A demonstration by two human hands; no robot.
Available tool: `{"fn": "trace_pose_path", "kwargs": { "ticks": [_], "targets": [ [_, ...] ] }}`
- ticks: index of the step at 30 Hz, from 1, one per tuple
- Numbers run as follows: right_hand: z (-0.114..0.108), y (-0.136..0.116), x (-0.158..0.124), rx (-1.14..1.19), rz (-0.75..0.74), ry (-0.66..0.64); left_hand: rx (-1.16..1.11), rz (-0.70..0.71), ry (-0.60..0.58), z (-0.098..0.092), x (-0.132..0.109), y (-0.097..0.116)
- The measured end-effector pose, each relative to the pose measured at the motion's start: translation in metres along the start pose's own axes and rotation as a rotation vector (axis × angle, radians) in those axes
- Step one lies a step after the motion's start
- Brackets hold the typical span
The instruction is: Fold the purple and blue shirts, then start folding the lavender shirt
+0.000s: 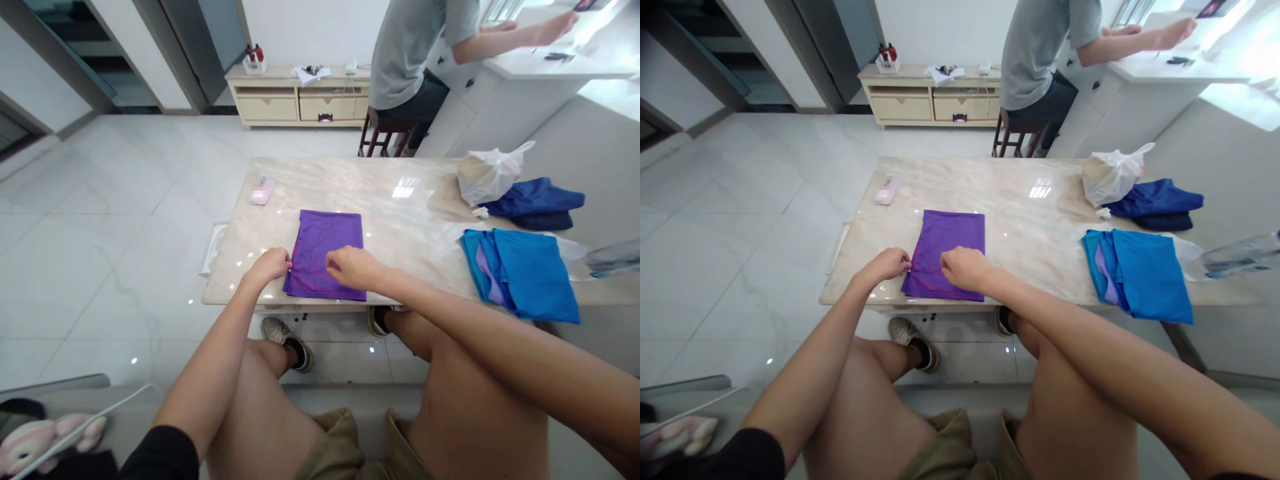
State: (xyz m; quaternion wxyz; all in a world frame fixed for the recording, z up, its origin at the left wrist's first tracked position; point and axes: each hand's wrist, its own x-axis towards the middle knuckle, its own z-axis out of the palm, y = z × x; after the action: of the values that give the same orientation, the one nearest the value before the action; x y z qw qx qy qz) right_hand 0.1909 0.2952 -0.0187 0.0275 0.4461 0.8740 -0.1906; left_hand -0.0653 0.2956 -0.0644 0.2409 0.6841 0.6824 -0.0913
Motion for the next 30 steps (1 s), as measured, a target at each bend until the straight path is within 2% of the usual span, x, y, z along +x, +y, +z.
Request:
{"fn": "trace_pose_path", "kwargs": {
  "ticks": [4, 9, 14, 18, 20, 23, 24, 27, 28, 30],
  "targets": [
    [0.035, -0.043, 0.022, -0.041, -0.14, -0.118, 0.027, -0.077, -0.019, 0.001, -0.03, -0.003],
    [0.059, -0.07, 0.044, -0.108, -0.189, -0.209, 0.114, -0.161, 0.025, 0.008, -0.051, -0.001],
    [0.069, -0.08, 0.051, -0.12, -0.137, -0.26, 0.077, -0.19, 0.077, -0.002, -0.047, -0.006],
    [0.066, -0.083, 0.055, -0.014, -0.001, -0.178, 0.011, -0.212, 0.106, -0.018, -0.045, -0.011],
    [0.06, -0.074, 0.061, 0.098, -0.052, -0.228, -0.009, -0.189, 0.092, -0.023, -0.046, -0.014],
    [0.04, -0.041, 0.079, 0.3, -0.284, -0.445, -0.06, -0.116, -0.002, -0.024, -0.047, -0.016],
    [0.031, -0.025, 0.088, 0.327, -0.297, -0.423, -0.079, -0.099, -0.04, -0.022, -0.048, -0.016],
    [0.004, 0.022, 0.122, 0.245, -0.099, -0.037, -0.1, -0.09, -0.099, -0.016, -0.051, -0.011],
    [-0.003, 0.034, 0.135, 0.207, -0.035, 0.058, -0.097, -0.09, -0.101, -0.013, -0.052, -0.009],
    [-0.011, 0.052, 0.163, 0.141, 0.041, 0.166, -0.095, -0.083, -0.094, -0.008, -0.053, -0.004]
  ]
}}
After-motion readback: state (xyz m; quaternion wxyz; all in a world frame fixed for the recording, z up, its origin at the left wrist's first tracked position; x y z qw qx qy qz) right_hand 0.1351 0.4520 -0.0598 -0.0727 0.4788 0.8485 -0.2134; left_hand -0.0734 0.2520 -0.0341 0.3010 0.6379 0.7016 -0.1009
